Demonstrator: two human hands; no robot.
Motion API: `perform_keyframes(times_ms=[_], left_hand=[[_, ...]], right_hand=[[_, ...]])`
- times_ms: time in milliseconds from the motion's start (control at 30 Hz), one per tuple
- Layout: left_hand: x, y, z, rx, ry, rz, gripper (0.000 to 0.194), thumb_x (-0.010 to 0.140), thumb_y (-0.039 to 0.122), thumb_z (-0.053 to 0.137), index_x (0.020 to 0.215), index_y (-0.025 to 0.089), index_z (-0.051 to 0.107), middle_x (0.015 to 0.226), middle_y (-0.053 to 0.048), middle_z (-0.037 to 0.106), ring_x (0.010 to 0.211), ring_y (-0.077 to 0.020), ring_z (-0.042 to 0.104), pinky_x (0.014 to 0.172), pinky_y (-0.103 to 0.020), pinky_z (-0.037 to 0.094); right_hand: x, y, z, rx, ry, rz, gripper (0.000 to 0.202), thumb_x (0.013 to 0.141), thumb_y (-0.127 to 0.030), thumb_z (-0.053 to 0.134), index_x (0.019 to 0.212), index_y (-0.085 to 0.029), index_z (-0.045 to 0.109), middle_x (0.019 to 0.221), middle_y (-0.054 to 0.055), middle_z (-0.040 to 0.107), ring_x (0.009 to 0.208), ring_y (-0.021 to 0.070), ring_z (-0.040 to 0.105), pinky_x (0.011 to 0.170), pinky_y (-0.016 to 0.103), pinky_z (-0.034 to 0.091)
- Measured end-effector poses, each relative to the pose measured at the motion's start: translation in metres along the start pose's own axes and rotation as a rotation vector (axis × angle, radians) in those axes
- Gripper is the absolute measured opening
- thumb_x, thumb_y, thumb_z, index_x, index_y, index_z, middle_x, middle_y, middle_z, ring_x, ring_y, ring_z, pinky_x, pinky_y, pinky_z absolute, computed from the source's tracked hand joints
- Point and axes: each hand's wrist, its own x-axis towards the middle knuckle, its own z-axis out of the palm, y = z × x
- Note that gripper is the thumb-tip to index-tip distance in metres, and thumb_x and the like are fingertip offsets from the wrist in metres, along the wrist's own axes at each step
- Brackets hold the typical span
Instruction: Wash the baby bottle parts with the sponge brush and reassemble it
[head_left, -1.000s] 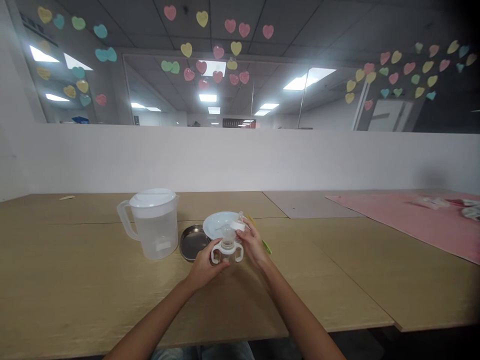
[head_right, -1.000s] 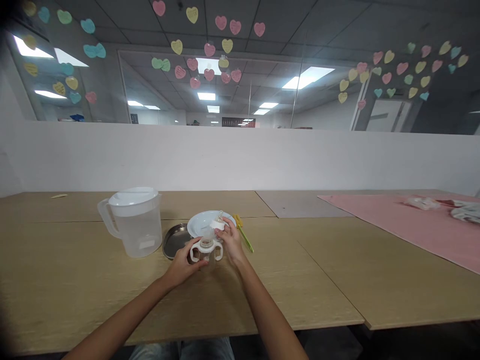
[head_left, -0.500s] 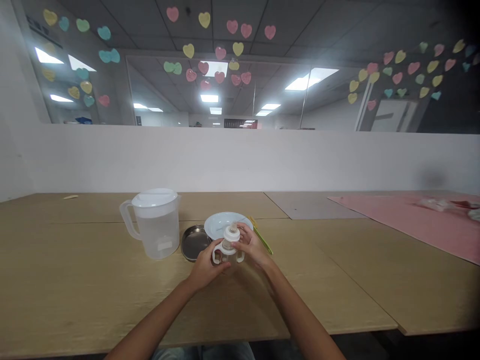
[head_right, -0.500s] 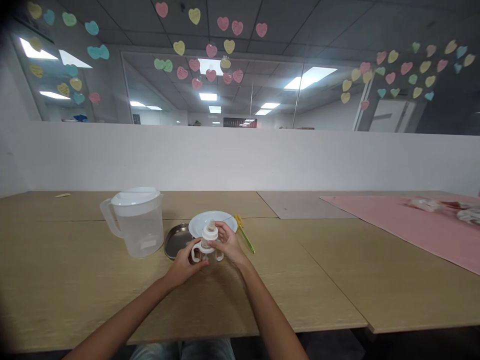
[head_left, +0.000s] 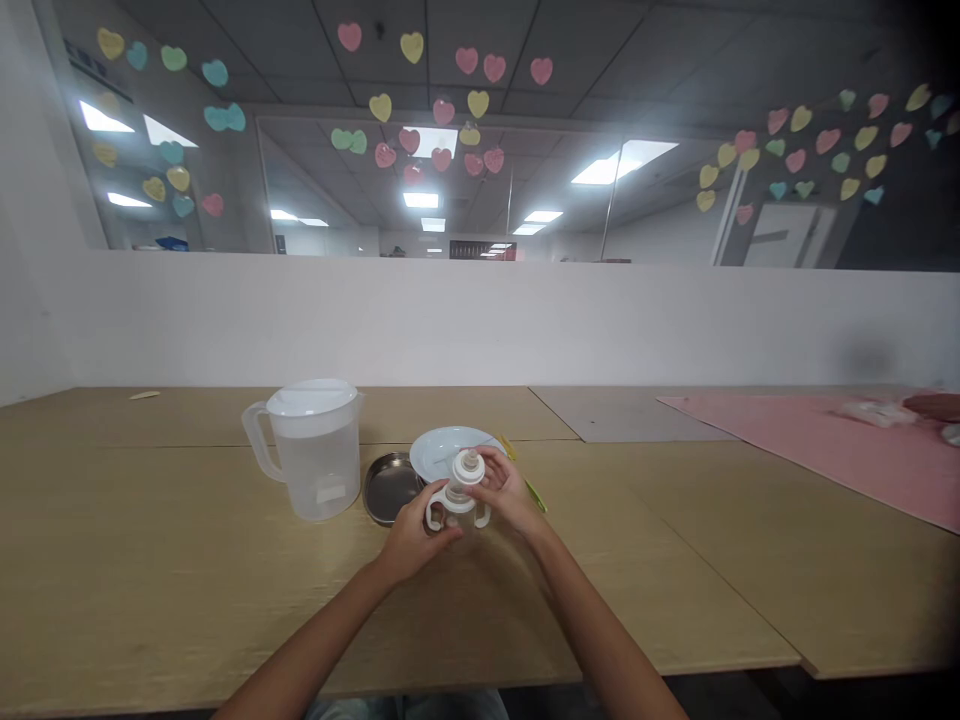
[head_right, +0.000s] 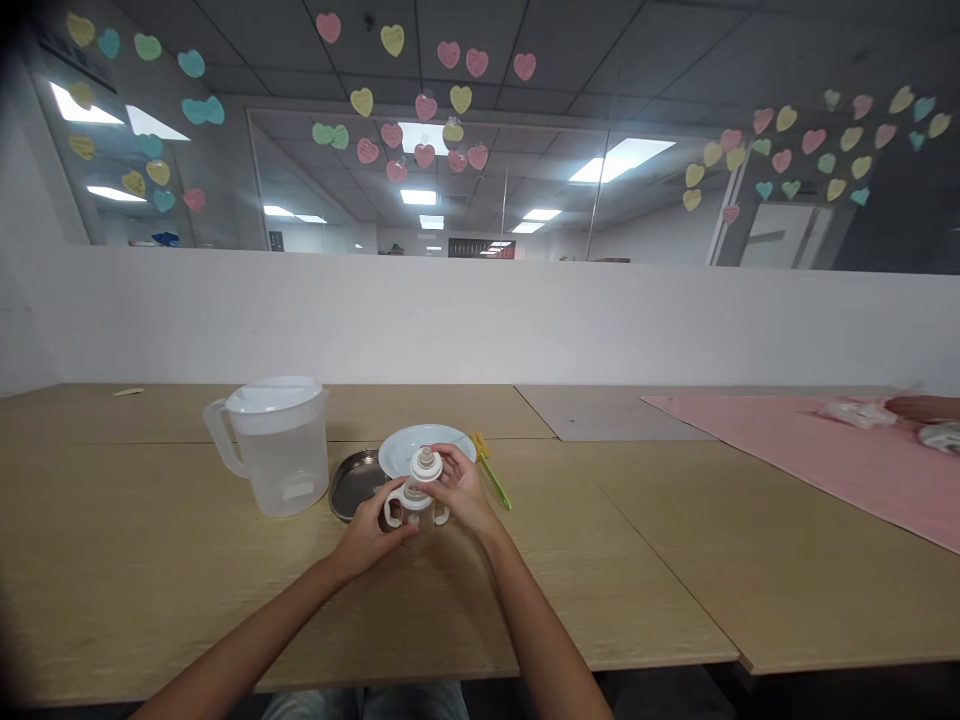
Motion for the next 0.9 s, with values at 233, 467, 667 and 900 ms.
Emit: perform_keyframes(times_ms=[233, 467, 667, 900], left_hand=[[0.000, 0.002, -0.001, -0.015, -0.001, 0.016, 0.067, 0.070, 0.042, 0.069, 0.127, 0.017, 0.045, 0.112, -0.008, 0.063, 0.089, -0.0200, 0.060, 0.081, -0.032, 0.047], [-0.001, 0.007, -0.001, 0.004, -0.006, -0.025, 0.067, 0.070, 0.039, 0.068, 0.129, 0.016, 0.044, 0.097, -0.006, 0.066, 0.078, -0.0172, 0.059, 0.072, -0.028, 0.048], [0.000, 0.002, 0.001, 0.002, -0.007, -0.011, 0.070, 0.070, 0.043, 0.068, 0.130, 0.016, 0.043, 0.095, -0.005, 0.066, 0.078, -0.0173, 0.060, 0.068, -0.026, 0.048], [0.000, 0.003, 0.001, 0.012, 0.006, 0.009, 0.069, 0.069, 0.044, 0.069, 0.128, 0.017, 0.045, 0.109, -0.008, 0.064, 0.088, -0.0199, 0.060, 0.076, -0.028, 0.047]], right_hand=[[0.002, -0.005, -0.008, 0.161, 0.173, -0.012, 0.056, 0.053, -0.023, 0.082, 0.101, -0.023, 0.054, 0.112, 0.005, 0.062, 0.101, 0.0207, 0.060, 0.091, 0.040, 0.049], [0.006, -0.013, -0.024, 0.350, 0.331, -0.101, 0.055, 0.056, -0.021, 0.080, 0.103, -0.027, 0.052, 0.107, 0.000, 0.064, 0.100, 0.0176, 0.062, 0.096, 0.039, 0.047], [0.019, -0.013, -0.028, 0.329, 0.333, -0.129, 0.049, 0.060, -0.022, 0.077, 0.102, -0.028, 0.052, 0.103, 0.000, 0.065, 0.101, 0.0171, 0.061, 0.094, 0.037, 0.048], [0.045, -0.015, -0.030, 0.373, 0.346, -0.160, 0.052, 0.055, -0.017, 0.079, 0.098, -0.026, 0.052, 0.101, -0.002, 0.066, 0.102, 0.0159, 0.061, 0.097, 0.036, 0.046]])
